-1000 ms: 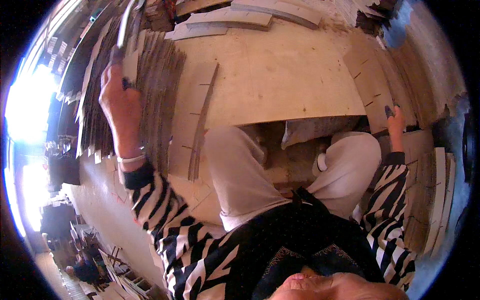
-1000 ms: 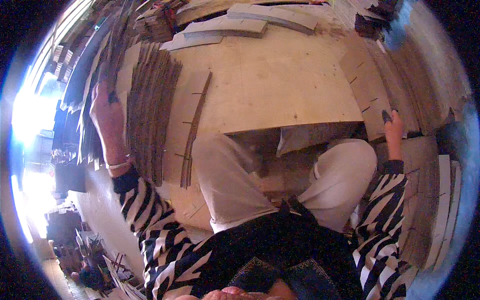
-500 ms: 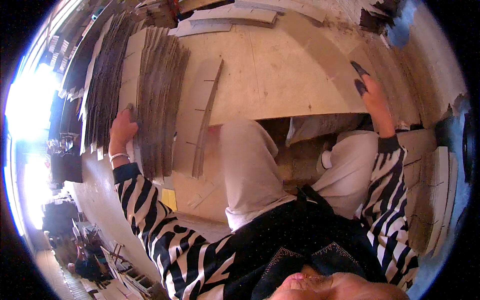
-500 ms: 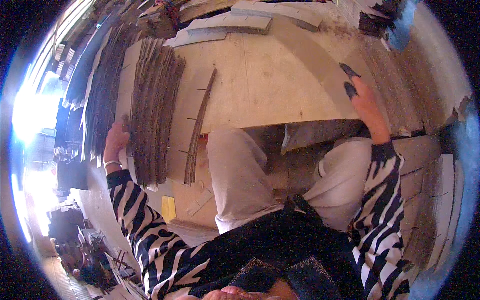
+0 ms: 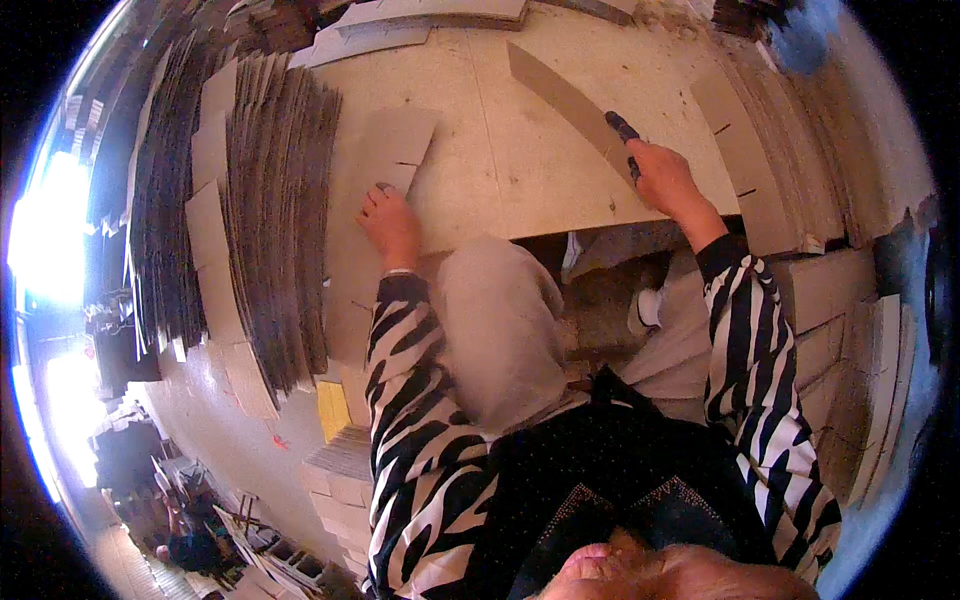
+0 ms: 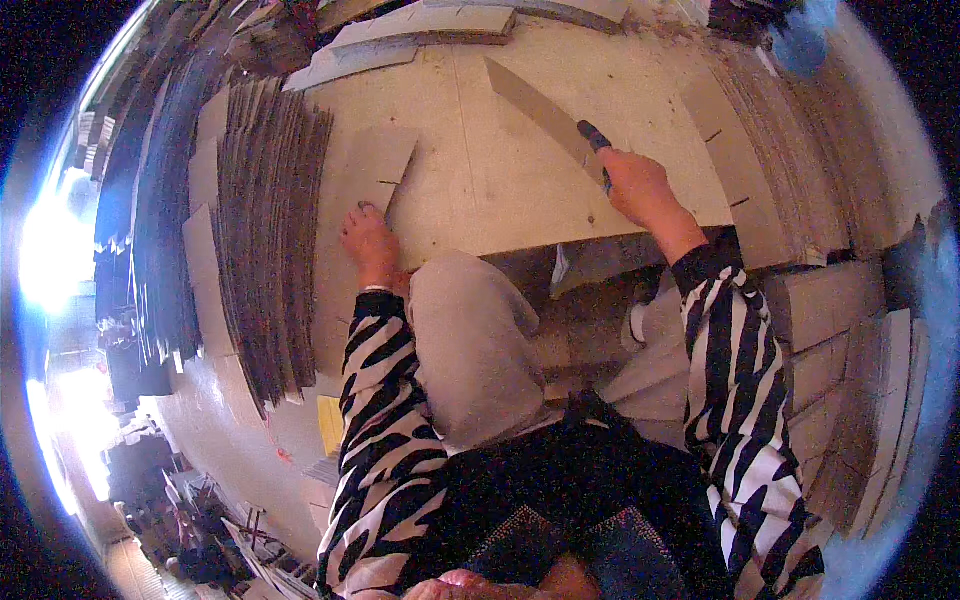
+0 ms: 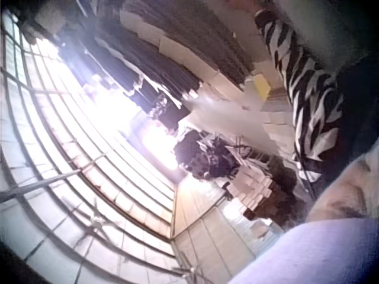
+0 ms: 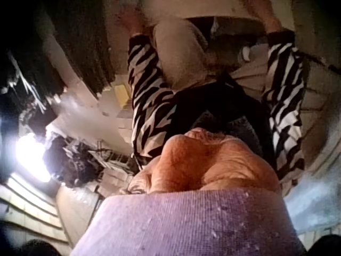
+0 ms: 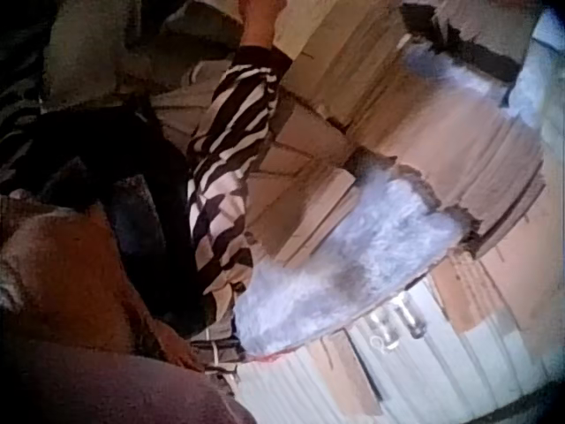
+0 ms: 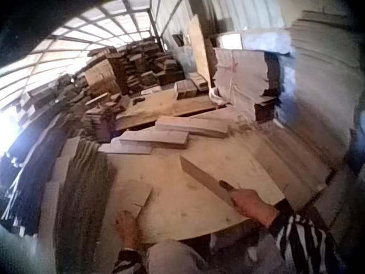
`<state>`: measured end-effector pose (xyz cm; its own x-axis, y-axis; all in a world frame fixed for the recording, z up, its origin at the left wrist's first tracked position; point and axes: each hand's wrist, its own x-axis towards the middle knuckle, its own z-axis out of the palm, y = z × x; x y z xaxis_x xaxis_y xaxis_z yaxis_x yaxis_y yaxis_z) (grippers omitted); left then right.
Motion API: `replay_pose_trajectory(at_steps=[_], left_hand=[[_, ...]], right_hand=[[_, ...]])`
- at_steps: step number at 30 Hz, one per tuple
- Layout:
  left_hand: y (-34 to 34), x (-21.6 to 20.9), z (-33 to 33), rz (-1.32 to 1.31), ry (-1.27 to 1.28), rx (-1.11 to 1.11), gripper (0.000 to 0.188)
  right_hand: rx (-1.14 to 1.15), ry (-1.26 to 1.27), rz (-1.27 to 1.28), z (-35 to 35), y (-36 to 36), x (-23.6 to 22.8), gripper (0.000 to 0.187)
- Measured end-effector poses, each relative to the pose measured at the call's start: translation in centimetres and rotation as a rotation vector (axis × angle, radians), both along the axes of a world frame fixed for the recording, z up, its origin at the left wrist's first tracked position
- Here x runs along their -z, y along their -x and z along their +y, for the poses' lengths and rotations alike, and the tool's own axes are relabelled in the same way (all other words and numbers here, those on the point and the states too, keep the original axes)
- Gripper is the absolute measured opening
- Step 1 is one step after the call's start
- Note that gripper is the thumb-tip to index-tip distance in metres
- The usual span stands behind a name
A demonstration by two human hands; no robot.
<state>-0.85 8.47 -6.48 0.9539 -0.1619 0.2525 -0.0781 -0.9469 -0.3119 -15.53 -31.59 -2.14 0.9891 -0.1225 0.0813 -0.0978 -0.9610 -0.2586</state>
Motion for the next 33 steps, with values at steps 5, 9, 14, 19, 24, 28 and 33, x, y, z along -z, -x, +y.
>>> replay_pose_trajectory(at_steps=[5,9,14,19,24,28,33], left_hand=[[0.5,-2.3,0.1,0.085,0.17,0.261,0.029],[1.3,-4.1,-1.5,0.15,0.775,0.341,0.018],[4.0,0.1,-10.0,0.516,1.488,0.289,0.022],[4.6,-1.5,-11.9,0.697,1.576,0.143,0.024],[4.2,-0.3,-12.2,0.766,1.655,0.146,0.024],[5.9,-0.6,-15.2,0.834,1.68,0.24,0.024],[5.4,-4.1,-8.9,0.746,1.445,0.167,0.026]], right_hand=[[-0.068,-0.087,-0.167,1.0,0.4,-0.9,0.019],[-0.218,-0.22,-0.474,4.4,0.4,-2.5,0.017],[-0.317,-0.208,-0.47,6.3,0.2,-2.4,0.025],[-0.251,-0.099,-0.395,5.9,-0.8,0.0,0.023],[-0.255,-0.07,-0.482,5.9,-1.3,-0.8,0.022],[-0.231,-0.068,-0.381,4.6,-0.9,0.6,0.02],[-0.278,-0.129,-0.199,8.7,-3.1,-1.7,0.018]])
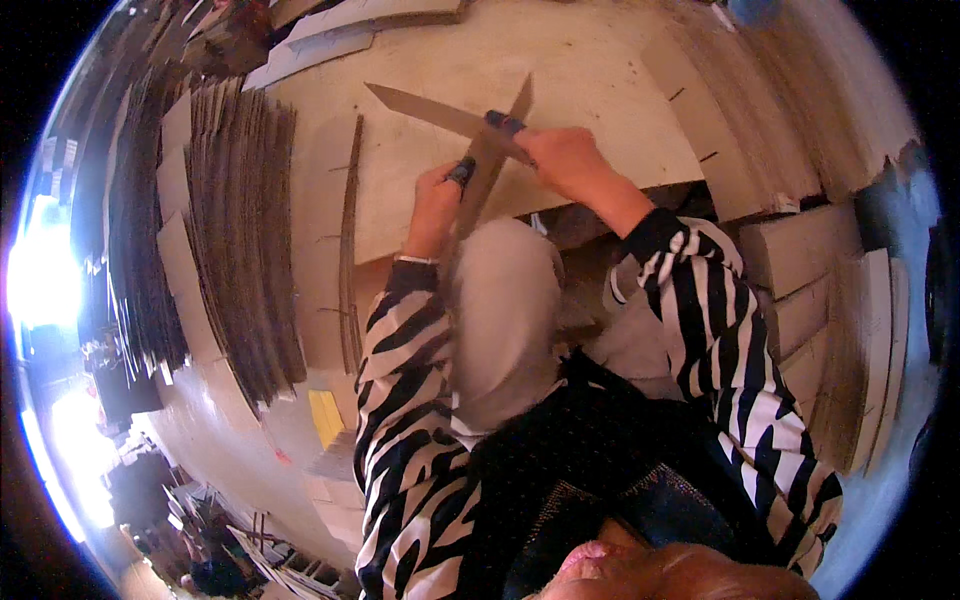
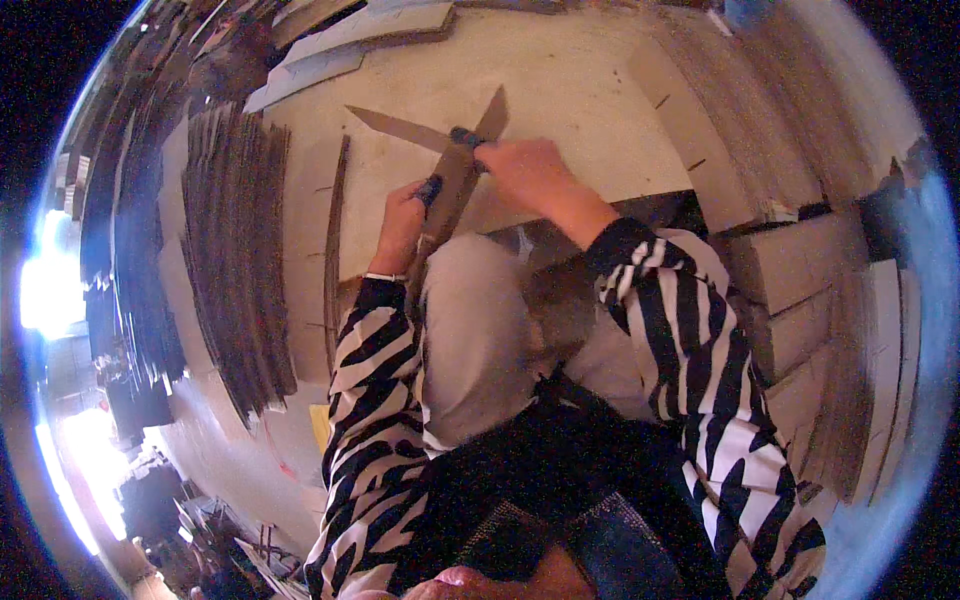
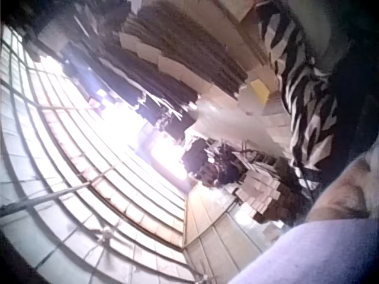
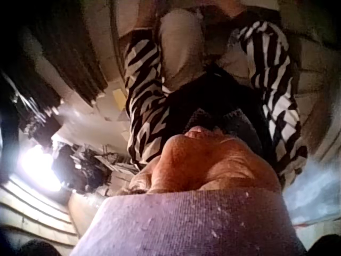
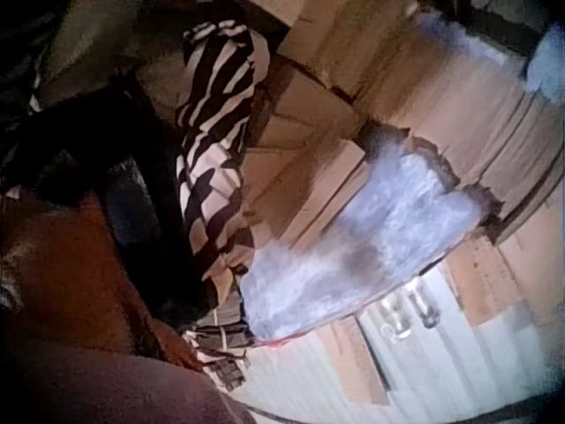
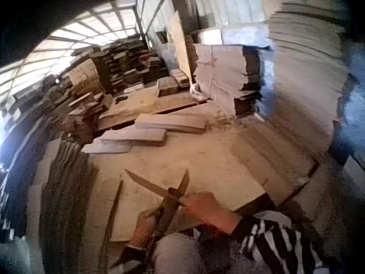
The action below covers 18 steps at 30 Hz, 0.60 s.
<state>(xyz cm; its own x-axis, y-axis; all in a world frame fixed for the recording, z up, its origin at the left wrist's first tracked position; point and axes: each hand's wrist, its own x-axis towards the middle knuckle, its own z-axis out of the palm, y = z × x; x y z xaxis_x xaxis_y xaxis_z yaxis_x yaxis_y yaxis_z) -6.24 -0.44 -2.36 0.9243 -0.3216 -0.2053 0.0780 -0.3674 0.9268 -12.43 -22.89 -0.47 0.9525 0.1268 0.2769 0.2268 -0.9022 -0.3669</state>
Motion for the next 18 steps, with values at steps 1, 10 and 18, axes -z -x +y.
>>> replay_pose_trajectory(at_steps=[1,10,18], left_hand=[[-0.9,0.9,-1.6,-0.005,-0.026,0.101,0.026],[-6.6,1.7,8.8,-0.782,-1.359,-0.283,0.034],[-7.0,2.0,9.0,-0.916,-1.107,0.123,0.02]], right_hand=[[0.074,0.085,0.106,-2.2,1.2,-0.7,0.018],[0.251,0.04,0.246,-5.0,1.6,1.5,0.039],[0.05,-0.027,0.016,-3.5,3.2,1.0,0.029]])
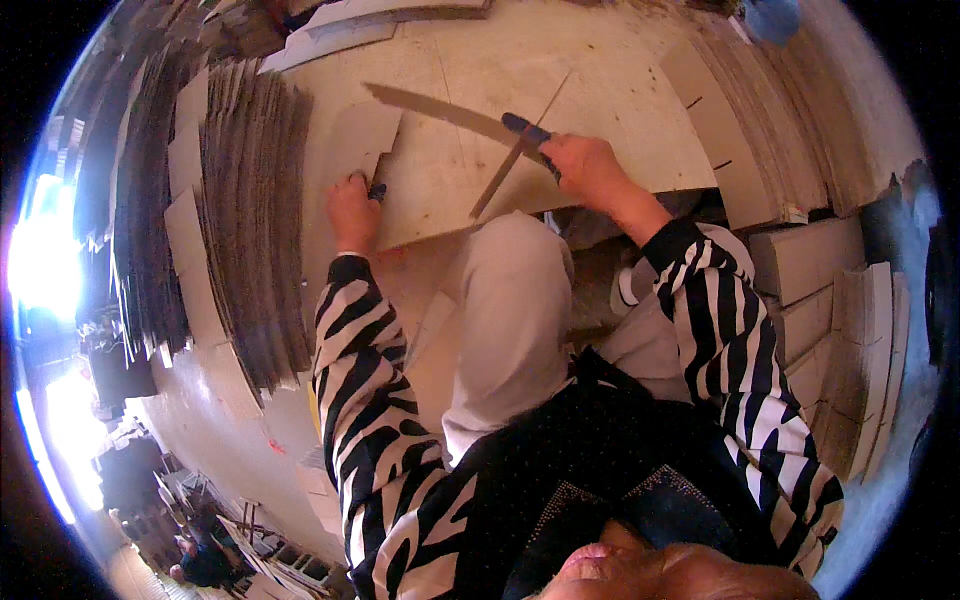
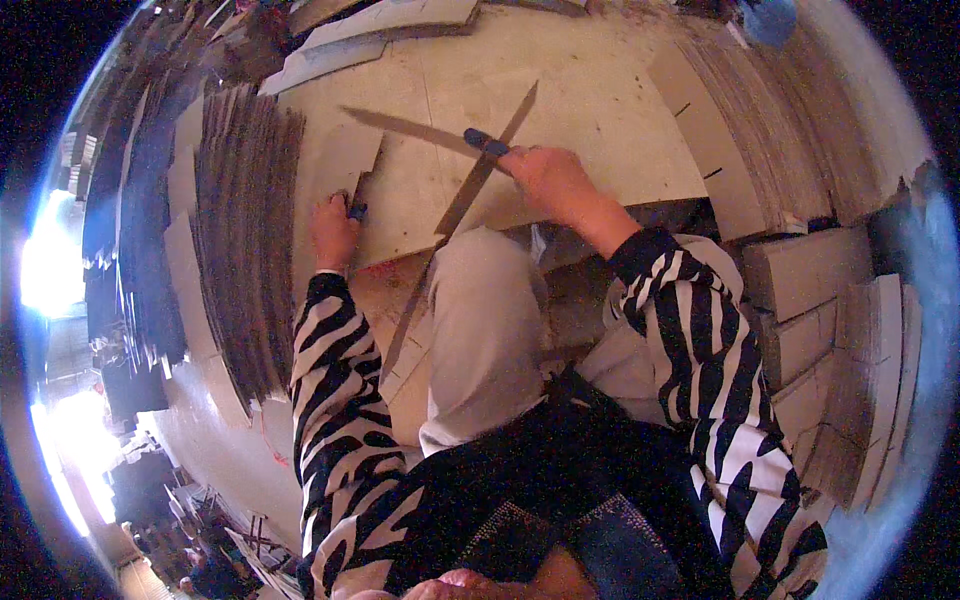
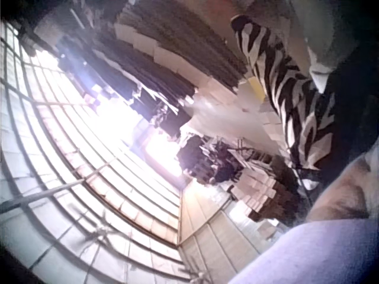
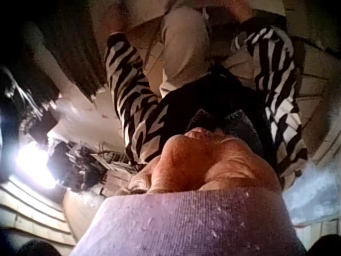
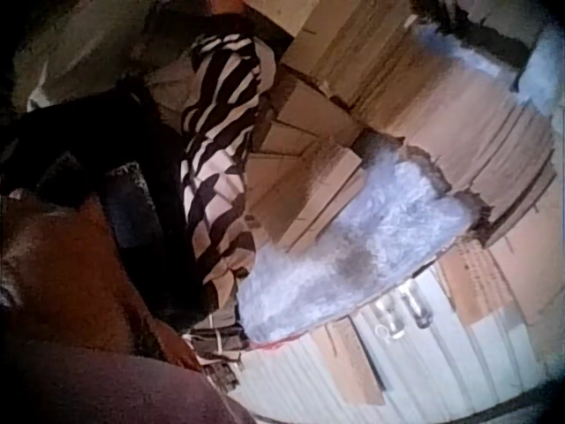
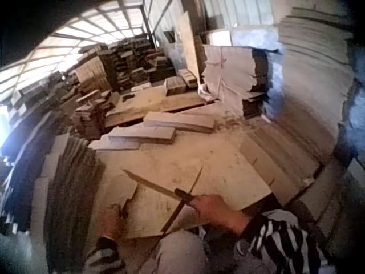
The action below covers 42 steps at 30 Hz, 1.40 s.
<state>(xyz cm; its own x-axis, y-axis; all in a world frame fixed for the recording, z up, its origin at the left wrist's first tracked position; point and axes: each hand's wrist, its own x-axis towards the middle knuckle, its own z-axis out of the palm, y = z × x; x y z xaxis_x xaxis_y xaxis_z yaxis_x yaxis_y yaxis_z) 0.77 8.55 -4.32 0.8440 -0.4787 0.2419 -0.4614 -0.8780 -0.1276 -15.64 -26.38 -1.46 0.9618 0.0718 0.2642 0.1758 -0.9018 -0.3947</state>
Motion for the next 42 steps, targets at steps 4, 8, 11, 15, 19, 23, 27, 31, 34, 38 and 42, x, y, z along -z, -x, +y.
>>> replay_pose_trajectory(at_steps=[4,8,11,15,19,23,27,31,34,38,42], left_hand=[[-3.1,0.1,2.6,0.15,0.407,-0.149,0.021],[-0.8,-0.3,-3.6,0.581,0.962,-0.232,0.027],[0.7,-0.5,-6.2,0.599,1.034,-0.228,0.029],[-1.3,0.4,-5.0,0.659,1.119,-0.259,0.029],[0.5,-0.3,-6.7,0.803,1.154,-0.111,0.027],[1.9,-2.7,-8.8,0.726,1.069,-0.108,0.024],[1.0,-4.5,-7.5,0.546,0.794,0.126,0.027],[2.9,-9.1,-8.2,0.834,0.842,0.084,0.034],[4.4,-9.6,-6.5,0.788,0.695,0.174,0.037],[11.0,-11.3,-2.5,0.714,0.874,-0.012,0.043],[15.5,-9.6,0.4,0.604,1.097,0.006,0.04]], right_hand=[[-0.181,0.051,-0.232,1.6,-0.4,-0.5,0.037],[-0.138,0.067,-0.187,1.4,-0.3,0.2,0.034],[-0.053,0.098,-0.126,1.6,-0.3,0.0,0.028],[-0.063,0.13,-0.074,0.8,-0.3,-1.1,0.024],[-0.054,0.094,-0.203,-0.2,-0.1,0.2,0.023],[-0.028,0.092,-0.079,-0.1,-0.2,0.6,0.021],[0.024,0.1,0.024,-0.9,-1.1,-0.7,0.023],[0.24,0.081,-0.03,-5.7,-1.5,-1.7,0.032],[0.344,0.084,0.204,-7.8,-1.4,-0.4,0.026],[0.358,-0.145,0.176,-10.0,1.0,-2.6,0.031],[0.573,0.057,-0.053,-17.1,9.2,-1.8,0.043]])
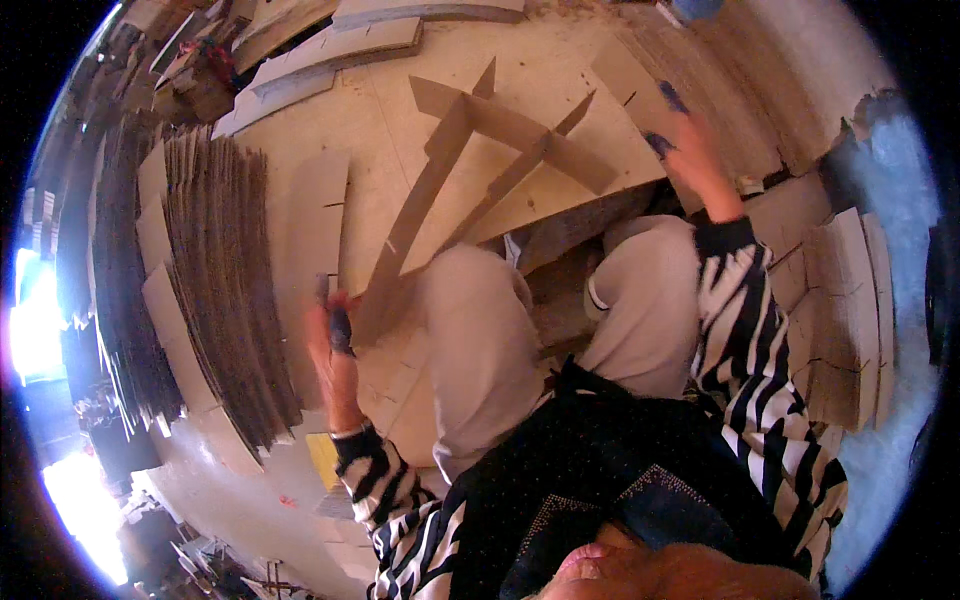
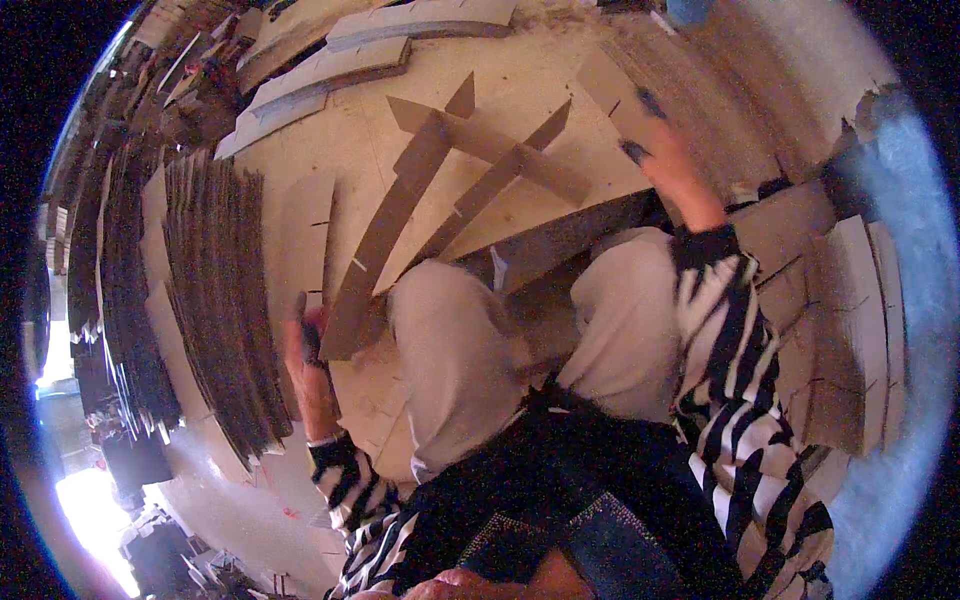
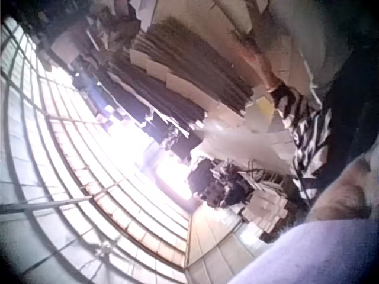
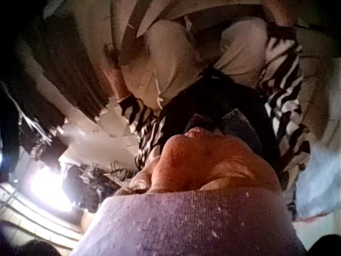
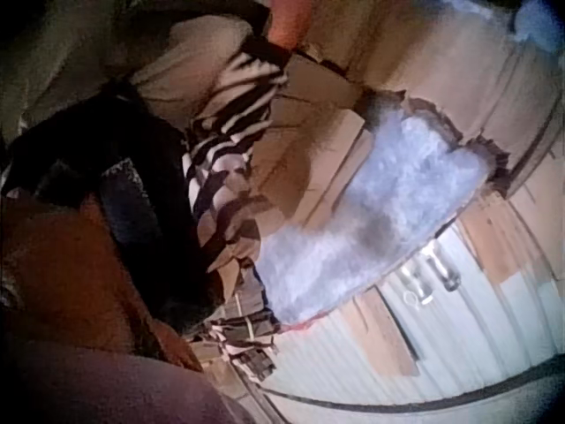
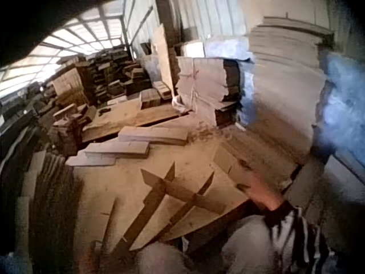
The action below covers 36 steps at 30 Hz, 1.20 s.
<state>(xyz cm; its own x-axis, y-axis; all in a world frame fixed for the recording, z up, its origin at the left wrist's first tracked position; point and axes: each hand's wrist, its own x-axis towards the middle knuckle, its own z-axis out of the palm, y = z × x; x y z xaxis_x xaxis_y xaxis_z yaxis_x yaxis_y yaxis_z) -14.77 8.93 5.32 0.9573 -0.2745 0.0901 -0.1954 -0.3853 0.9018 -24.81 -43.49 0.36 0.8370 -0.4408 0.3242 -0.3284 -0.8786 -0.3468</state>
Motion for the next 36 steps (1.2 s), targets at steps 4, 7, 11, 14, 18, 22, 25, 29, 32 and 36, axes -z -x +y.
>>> replay_pose_trajectory(at_steps=[4,7,11,14,18,22,25,29,32,36], left_hand=[[1.8,0.5,-0.8,-0.046,-0.049,-0.005,0.044],[-0.6,-1.2,-2.3,0.123,0.257,0.037,0.039],[-1.8,-5.1,-2.2,-0.249,-0.757,0.21,0.034],[-5.2,-1.7,-1.2,-0.361,-1.058,0.263,0.034],[-8.0,-0.2,-0.8,-0.31,-0.993,0.127,0.033],[-8.4,3.6,1.9,-0.307,-0.913,0.142,0.033],[-5.7,4.1,1.4,-0.369,-0.886,0.09,0.032],[-3.9,5.2,0.6,-0.385,-0.645,0.075,0.032],[-1.6,6.6,2.4,-0.127,-0.292,-0.158,0.033],[-0.9,9.5,-4.4,-0.099,0.063,-0.21,0.033]], right_hand=[[0.3,0.308,0.529,-1.1,5.7,3.7,0.053],[0.385,0.258,0.265,-4.0,8.3,5.3,0.053],[0.389,0.263,0.398,-2.6,6.6,5.2,0.044],[0.294,0.261,0.322,-3.2,6.1,6.1,0.036],[0.325,0.03,-0.071,-10.0,8.7,8.3,0.03],[0.274,-0.123,-0.265,-7.8,7.7,4.9,0.027],[0.132,-0.167,-0.382,-0.2,5.4,-1.2,0.019],[-0.076,-0.19,-0.377,6.1,2.8,-3.2,0.02],[-0.376,-0.469,-0.456,12.1,-1.7,-5.1,0.028],[-0.345,-0.65,-0.294,10.7,-4.5,-3.3,0.035]])
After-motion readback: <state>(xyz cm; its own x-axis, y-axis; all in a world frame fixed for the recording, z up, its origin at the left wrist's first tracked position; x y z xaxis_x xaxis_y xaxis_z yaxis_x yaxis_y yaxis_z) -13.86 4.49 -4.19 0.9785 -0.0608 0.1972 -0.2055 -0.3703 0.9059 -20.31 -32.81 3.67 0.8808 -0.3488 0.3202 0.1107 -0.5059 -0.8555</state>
